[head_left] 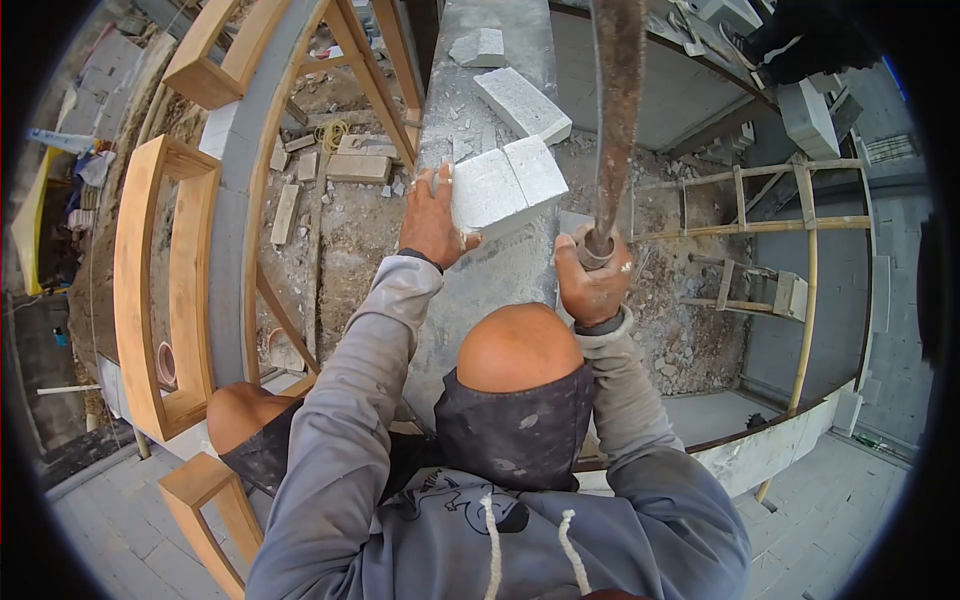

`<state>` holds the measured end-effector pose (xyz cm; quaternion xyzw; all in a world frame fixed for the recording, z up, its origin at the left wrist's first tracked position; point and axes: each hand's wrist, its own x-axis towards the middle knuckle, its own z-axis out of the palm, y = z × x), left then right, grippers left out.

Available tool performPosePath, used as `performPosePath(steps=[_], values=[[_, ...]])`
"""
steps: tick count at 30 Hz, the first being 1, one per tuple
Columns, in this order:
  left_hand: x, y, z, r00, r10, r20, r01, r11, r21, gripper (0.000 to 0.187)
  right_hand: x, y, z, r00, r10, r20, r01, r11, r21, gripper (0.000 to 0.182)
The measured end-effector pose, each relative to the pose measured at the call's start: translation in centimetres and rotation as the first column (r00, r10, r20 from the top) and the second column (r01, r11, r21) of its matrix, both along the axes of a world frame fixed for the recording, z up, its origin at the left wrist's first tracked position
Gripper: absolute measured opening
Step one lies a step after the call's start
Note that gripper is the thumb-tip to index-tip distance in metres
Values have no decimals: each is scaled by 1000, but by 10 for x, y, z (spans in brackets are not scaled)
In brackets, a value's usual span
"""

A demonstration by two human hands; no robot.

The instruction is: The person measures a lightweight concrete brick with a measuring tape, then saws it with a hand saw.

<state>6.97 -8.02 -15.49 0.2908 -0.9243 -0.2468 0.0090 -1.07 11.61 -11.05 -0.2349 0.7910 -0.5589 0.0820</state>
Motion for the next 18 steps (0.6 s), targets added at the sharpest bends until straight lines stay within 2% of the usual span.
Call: performPosePath(steps=[1,2,3,4,5,7,8,9,11,12,14,15,16,17,18], values=[[1,1,1,1000,0,-4,0,1000,-4,114,0,-1,-28,999,12,-50,-5,990,139,20],[3,4,2,1000,-2,25,2,1000,7,114,1,4,-53,998,10,-57,-2,991,134,20],[0,1,3,999,2,46,-2,1000,11,114,-1,9,-77,996,34,77,-55,955,293,23],[-7,-7,5,1000,16,27,-16,1000,-7,114,-8,1,-78,977,45,207,-133,892,432,27],[-6,-6,2,1000,24,7,-24,1000,-10,114,-9,3,-81,975,50,216,-142,890,434,27],[-3,0,1,1000,12,-10,-12,1000,-5,114,-14,7,-72,954,16,298,-137,911,389,33],[-4,0,4,1000,22,9,-22,1000,8,114,-12,6,-55,969,21,246,-98,946,308,28],[-1,2,5,999,31,38,-32,999,25,114,-12,5,-30,968,24,248,-103,945,311,28],[-1,1,3,999,30,15,-31,999,18,114,-12,1,19,987,31,155,-35,999,23,24],[1,3,0,1000,27,-8,-27,999,19,114,-9,3,27,986,28,167,-33,999,27,24],[0,4,-1,1000,29,4,-29,999,20,114,-7,7,36,984,-32,177,71,974,-217,22],[-1,3,0,999,36,3,-36,999,12,115,-7,6,21,984,-28,175,67,974,-217,22],[0,3,0,999,37,1,-37,999,9,115,-4,5,-11,996,-6,91,5,1000,14,23],[0,3,0,999,32,19,-32,999,5,114,-3,4,-38,999,32,11,-33,969,246,23],[0,3,1,999,27,36,-27,1000,2,114,-1,8,-57,1000,28,4,-29,970,241,23]])
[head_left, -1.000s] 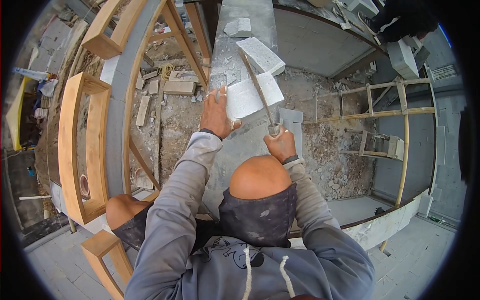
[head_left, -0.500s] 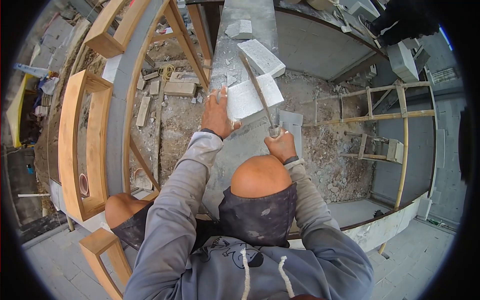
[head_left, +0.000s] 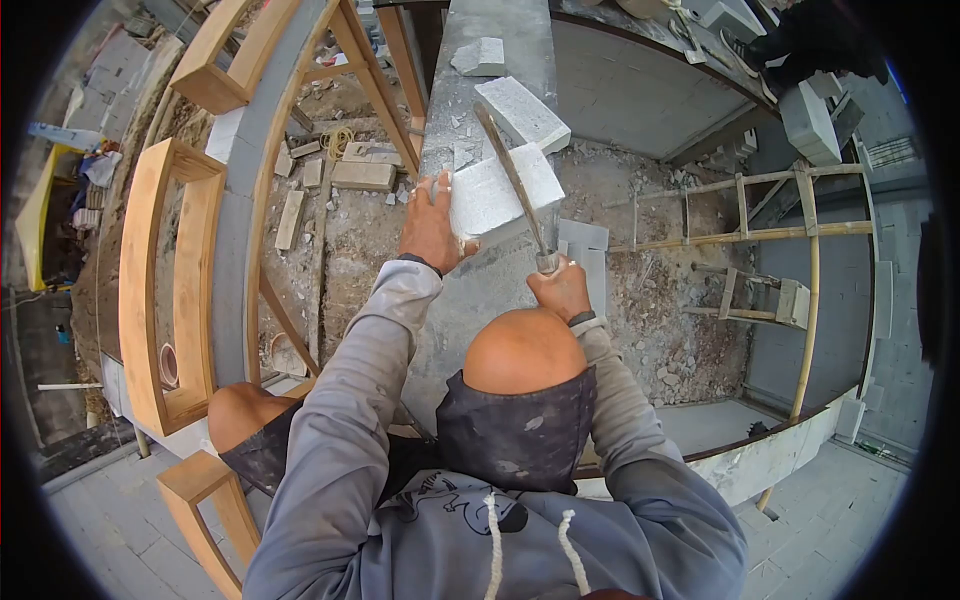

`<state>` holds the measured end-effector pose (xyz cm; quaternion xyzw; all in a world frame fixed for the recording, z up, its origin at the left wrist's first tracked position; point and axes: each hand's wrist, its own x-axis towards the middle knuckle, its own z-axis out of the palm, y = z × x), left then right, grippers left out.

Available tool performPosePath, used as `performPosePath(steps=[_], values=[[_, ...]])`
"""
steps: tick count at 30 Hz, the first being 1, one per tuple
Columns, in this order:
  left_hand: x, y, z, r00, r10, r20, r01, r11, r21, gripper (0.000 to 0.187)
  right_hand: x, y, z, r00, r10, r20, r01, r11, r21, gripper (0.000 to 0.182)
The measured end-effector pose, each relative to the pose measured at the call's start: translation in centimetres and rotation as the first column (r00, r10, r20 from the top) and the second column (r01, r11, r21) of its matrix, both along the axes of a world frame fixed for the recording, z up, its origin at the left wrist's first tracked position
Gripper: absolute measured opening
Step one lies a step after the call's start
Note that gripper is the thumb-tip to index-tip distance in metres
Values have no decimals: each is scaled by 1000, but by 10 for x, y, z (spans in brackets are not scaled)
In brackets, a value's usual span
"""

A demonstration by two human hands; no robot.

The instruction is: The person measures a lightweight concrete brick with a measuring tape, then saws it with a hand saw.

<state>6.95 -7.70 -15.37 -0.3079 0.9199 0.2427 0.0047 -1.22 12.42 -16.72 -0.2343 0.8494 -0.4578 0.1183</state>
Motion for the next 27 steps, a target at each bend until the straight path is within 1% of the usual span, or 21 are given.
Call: performPosePath(steps=[2,3,5,6,8,9,10,11,12,13,14,15,16,18,19,21,22,23,25,26,27], values=[[-7,-6,6,1000,12,-17,-12,1000,-8,114,-6,-7,-14,990,37,139,-73,962,264,24],[0,0,4,1000,12,12,-13,1000,21,114,-3,0,-22,987,35,155,-77,959,272,24],[2,2,1,1000,4,3,-4,1000,19,114,-7,-2,0,967,-3,256,-13,998,61,20],[0,1,1,1000,9,-17,-9,1000,9,114,-11,-1,19,968,-3,251,-13,998,61,20],[-1,0,0,999,5,-33,-5,1000,2,114,-12,1,67,991,59,121,-29,971,-238,14],[0,0,-1,999,-1,-47,1,1000,-4,115,-10,1,84,990,61,129,-29,971,-235,14],[2,1,-3,999,-1,-37,1,1000,3,115,-7,2,98,986,38,161,33,908,-417,12],[2,1,-3,999,-1,-45,1,1000,-2,115,-6,2,104,982,19,190,97,808,-582,10],[1,1,-2,998,0,-58,-1,1000,-9,115,-8,5,83,991,20,133,61,812,-580,14],[1,1,-3,998,3,-61,-3,1000,-7,115,-8,7,40,991,22,130,58,814,-579,14],[1,1,-2,999,6,-54,-6,1000,-5,115,-8,9,-13,994,48,99,-27,979,-201,16],[0,1,-2,999,5,-48,-5,1000,-5,116,-9,9,-37,994,79,81,-95,973,212,18],[0,-1,-3,998,6,-59,-7,1000,-13,116,-11,6,-35,994,82,69,-94,974,205,18],[2,-2,-9,999,-5,-53,4,1000,-19,116,-12,4,-34,983,73,171,-111,969,221,22],[10,7,-11,1000,-17,-26,17,1000,0,116,-1,12,-21,978,58,198,-105,966,237,22],[2,2,-4,997,0,-74,-1,1000,-7,115,-10,3,22,892,5,453,-31,998,49,24],[2,1,-7,995,-14,-97,13,1000,-10,114,-12,5,25,959,46,281,-18,995,-99,21],[2,1,-4,996,-14,-88,14,1000,-10,114,-12,5,40,956,45,289,-17,995,-99,21],[1,2,0,999,5,-40,-4,1000,21,112,-13,10,78,949,94,302,54,893,-447,16],[1,3,-1,999,2,-35,-1,1000,25,112,-8,8,90,964,85,252,79,812,-579,13],[0,2,-1,999,1,-39,0,1000,19,112,-10,10,78,964,84,252,80,813,-577,13]])
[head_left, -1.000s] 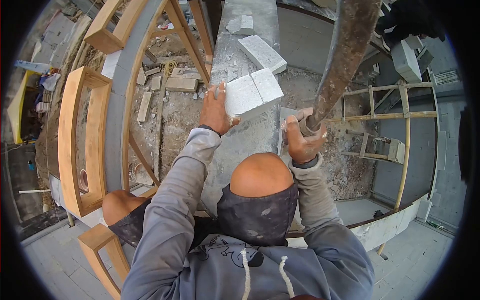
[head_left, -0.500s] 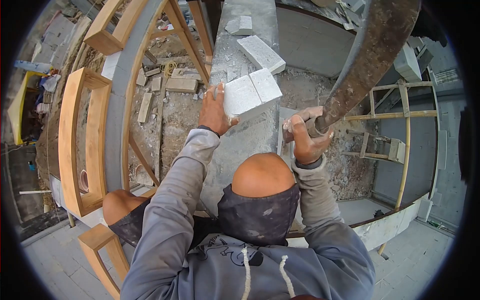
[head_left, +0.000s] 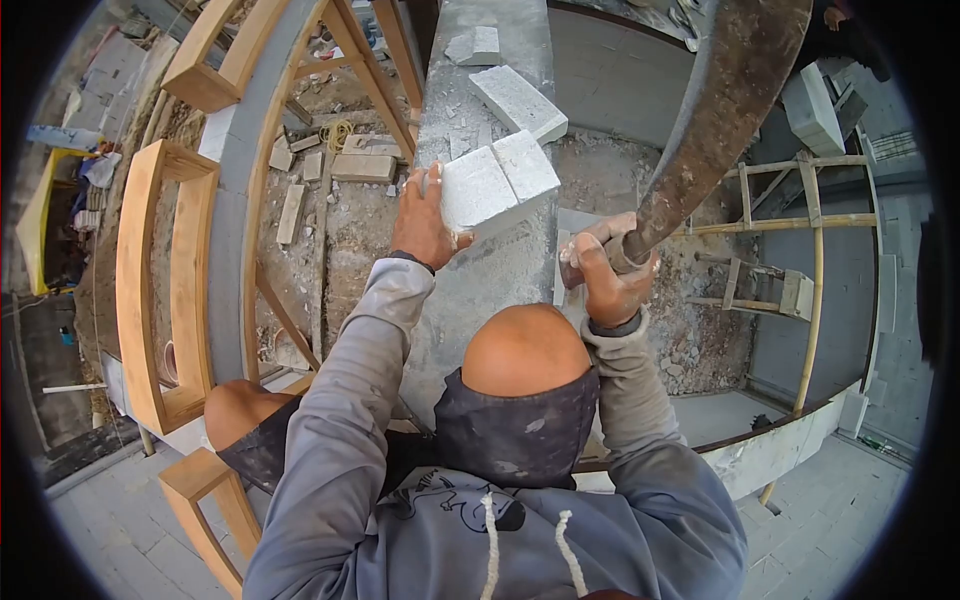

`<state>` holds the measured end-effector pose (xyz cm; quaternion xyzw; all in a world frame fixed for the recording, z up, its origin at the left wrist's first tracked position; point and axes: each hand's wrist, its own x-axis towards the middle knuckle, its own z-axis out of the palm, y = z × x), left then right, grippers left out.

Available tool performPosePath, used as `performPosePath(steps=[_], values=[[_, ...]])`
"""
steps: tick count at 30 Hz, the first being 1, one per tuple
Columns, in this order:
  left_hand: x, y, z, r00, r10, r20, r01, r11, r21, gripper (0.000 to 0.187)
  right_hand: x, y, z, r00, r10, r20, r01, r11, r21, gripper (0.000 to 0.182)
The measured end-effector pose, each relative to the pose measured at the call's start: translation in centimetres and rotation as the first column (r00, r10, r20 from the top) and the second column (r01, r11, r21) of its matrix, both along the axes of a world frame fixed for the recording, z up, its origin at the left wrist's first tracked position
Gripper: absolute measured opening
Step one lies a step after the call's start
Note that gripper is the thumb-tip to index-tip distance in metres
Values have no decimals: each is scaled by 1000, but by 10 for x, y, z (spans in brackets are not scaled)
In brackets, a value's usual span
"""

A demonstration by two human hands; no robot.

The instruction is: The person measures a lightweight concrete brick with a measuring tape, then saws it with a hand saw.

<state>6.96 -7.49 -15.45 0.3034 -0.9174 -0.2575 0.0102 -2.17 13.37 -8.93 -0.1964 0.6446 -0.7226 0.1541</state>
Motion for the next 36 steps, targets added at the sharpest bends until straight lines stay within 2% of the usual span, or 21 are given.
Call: performPosePath(steps=[2,3,4,6,7,9,12,13,14,17,18,20,23,24,26,27,29,32,33,35,36], values=[[2,0,-2,1000,-1,-6,1,1000,-6,112,0,5,-60,980,18,-198,33,967,254,13],[3,0,-6,1000,-13,-25,12,999,-36,113,5,3,-94,990,101,-103,-36,864,502,14],[2,0,-6,999,-25,-44,22,997,-68,115,9,4,-101,990,95,-107,-29,866,499,14],[-6,-8,-5,997,-17,-80,11,997,-71,115,5,0,-116,978,190,-81,-85,728,680,17],[2,-3,-9,997,-17,-75,14,999,-40,115,11,3,-113,980,192,-59,-101,722,685,17],[5,0,-10,998,-18,-57,16,999,-28,115,5,3,-91,955,103,279,-258,754,604,17],[1,0,-1,1000,5,28,-5,1000,-16,115,2,10,-61,975,106,193,-183,876,446,15],[1,-1,-5,1000,1,-23,-1,999,-33,115,-4,13,-59,991,133,-7,-119,909,399,13],[2,0,-8,997,-7,-71,4,999,-49,116,-6,13,-52,991,133,1,-123,907,403,13],[1,1,-7,998,0,-57,-3,998,-55,116,-5,12,-29,998,56,-20,-53,989,140,14],[2,0,-8,998,2,-55,-5,998,-56,116,-1,9,-49,998,58,-18,-55,989,140,14],[1,0,-10,998,-4,-63,0,998,-70,116,5,6,-105,990,136,46,-139,816,561,16],[0,0,-6,999,7,-37,-10,998,-68,116,1,1,-104,973,210,91,-215,699,682,17],[6,3,-7,1000,6,-18,-7,998,-60,116,6,6,-102,972,207,111,-226,694,683,17],[0,2,0,1000,8,5,-8,1000,6,115,0,4,-67,942,103,319,-263,816,515,16],[-4,-1,-1,1000,9,-2,-9,1000,4,115,-7,2,-53,944,104,312,-261,817,515,16],[1,1,-4,999,5,-41,-4,1000,18,115,-7,6,-36,986,160,50,-168,935,314,16],[0,2,-1,1000,20,-2,-20,1000,-8,115,-5,6,-70,994,83,-74,-62,966,252,14],[1,2,-2,1000,22,-3,-22,1000,-7,115,-3,6,-89,993,86,-75,-64,965,253,14],[0,1,-2,1000,7,-9,-7,1000,-18,114,0,4,-114,964,197,179,-265,774,574,13],[-2,-2,-3,1000,10,-10,-10,1000,-20,114,-2,3,-117,964,200,177,-267,775,573,13]])
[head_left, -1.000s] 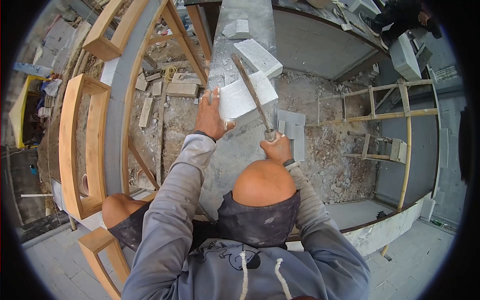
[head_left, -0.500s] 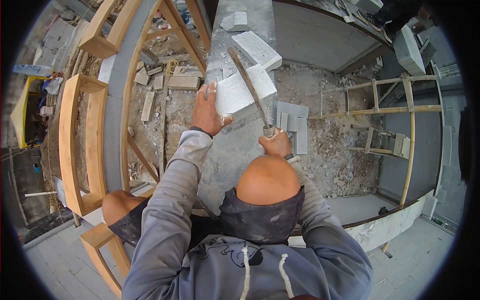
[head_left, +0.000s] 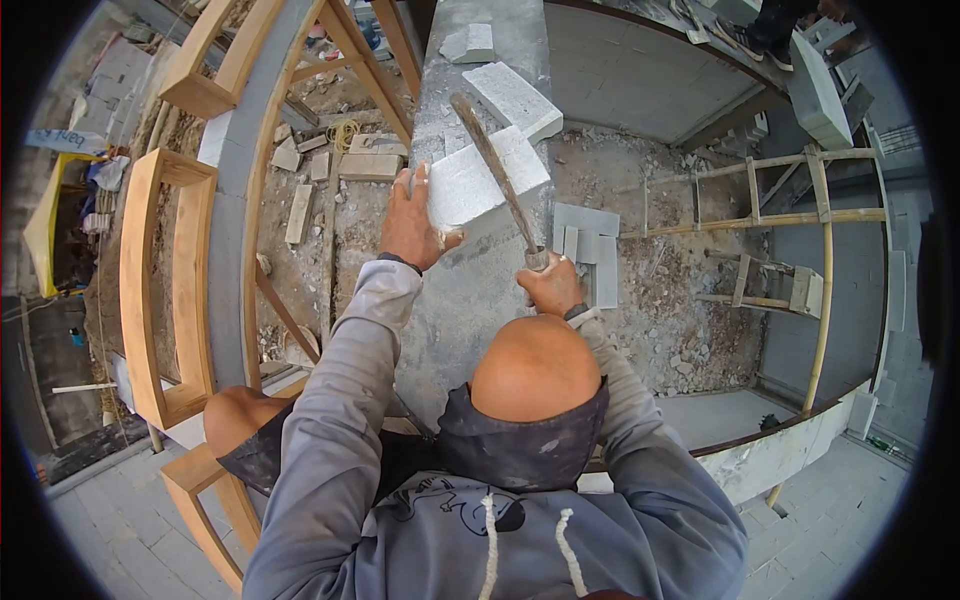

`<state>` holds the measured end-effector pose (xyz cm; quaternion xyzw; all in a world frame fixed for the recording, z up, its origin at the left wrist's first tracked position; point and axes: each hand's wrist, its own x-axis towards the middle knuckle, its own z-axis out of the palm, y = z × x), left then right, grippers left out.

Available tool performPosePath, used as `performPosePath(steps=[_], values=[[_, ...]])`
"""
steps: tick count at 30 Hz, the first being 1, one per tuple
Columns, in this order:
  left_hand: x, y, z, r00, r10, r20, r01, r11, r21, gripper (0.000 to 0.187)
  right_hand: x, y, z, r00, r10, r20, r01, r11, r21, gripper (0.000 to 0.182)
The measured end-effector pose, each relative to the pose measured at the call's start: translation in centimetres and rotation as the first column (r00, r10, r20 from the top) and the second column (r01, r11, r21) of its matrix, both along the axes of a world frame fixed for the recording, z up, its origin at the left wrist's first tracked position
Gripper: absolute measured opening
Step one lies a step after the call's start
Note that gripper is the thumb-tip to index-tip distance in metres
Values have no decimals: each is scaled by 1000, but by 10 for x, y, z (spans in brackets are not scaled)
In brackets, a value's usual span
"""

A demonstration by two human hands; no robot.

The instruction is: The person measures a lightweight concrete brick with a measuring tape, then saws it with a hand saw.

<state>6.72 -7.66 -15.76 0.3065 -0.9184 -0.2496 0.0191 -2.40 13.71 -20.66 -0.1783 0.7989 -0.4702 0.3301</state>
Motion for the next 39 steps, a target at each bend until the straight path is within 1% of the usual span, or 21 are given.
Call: performPosePath(steps=[3,5,9,10,11,12,14,18,19,20,22,23,26,28,30,32,34,35,36,38,39], values=[[9,2,-11,1000,-7,-26,6,1000,-19,115,7,10,20,985,-75,155,75,997,7,13],[10,1,-15,988,-27,-149,26,1000,-10,115,-5,22,33,996,-26,-82,5,969,-247,13],[25,6,-27,916,-41,-398,48,999,7,111,-44,24,39,986,-158,-44,134,931,-338,18],[24,17,-15,833,311,-457,-49,865,499,110,-58,22,32,979,-199,30,198,926,-321,26],[22,19,-9,701,632,-332,-44,502,864,111,-73,17,26,968,-231,101,252,919,-303,35],[25,7,-21,687,641,-343,-45,509,860,111,-88,11,18,972,-214,95,233,921,-313,35],[49,-22,-75,605,768,209,-318,-7,948,114,-112,2,3,909,-189,371,325,879,-350,47],[34,-46,-102,648,677,350,-340,-154,928,118,-142,-36,18,885,32,464,209,863,-459,55],[17,-46,-90,548,736,398,-373,-211,904,101,-145,-45,17,866,97,490,182,852,-490,57],[5,-43,-97,544,732,410,-376,-224,899,101,-143,-46,12,864,93,495,181,859,-478,57],[-16,-40,-98,596,800,77,108,-174,979,74,-141,-54,3,855,194,480,88,859,-505,57],[-15,-36,-89,547,821,160,142,-280,950,45,-133,-50,4,863,180,473,96,859,-503,56],[3,-12,-73,602,774,197,66,-294,954,43,-126,-14,12,846,216,488,66,865,-497,56],[13,18,-61,630,766,124,66,-212,975,43,-124,22,7,800,199,566,135,860,-493,56],[18,46,-56,546,806,228,109,-337,935,47,-121,40,-1,759,180,626,198,852,-484,56],[25,63,-72,611,753,243,101,-379,920,52,-112,56,-18,705,26,708,327,875,-358,56],[24,75,-77,617,730,294,63,-418,906,54,-116,70,-42,670,39,742,323,884,-338,55],[25,78,-78,643,719,263,-13,-333,943,70,-115,74,-50,637,31,770,330,892,-309,55],[26,78,-79,646,717,262,-15,-331,944,70,-116,77,-58,604,24,797,335,899,-282,54],[28,78,-68,800,578,162,-236,54,970,87,-108,77,-64,610,22,792,324,905,-275,55],[28,74,-69,819,544,184,-253,54,966,102,-106,75,-75,622,14,783,347,891,-291,55]])
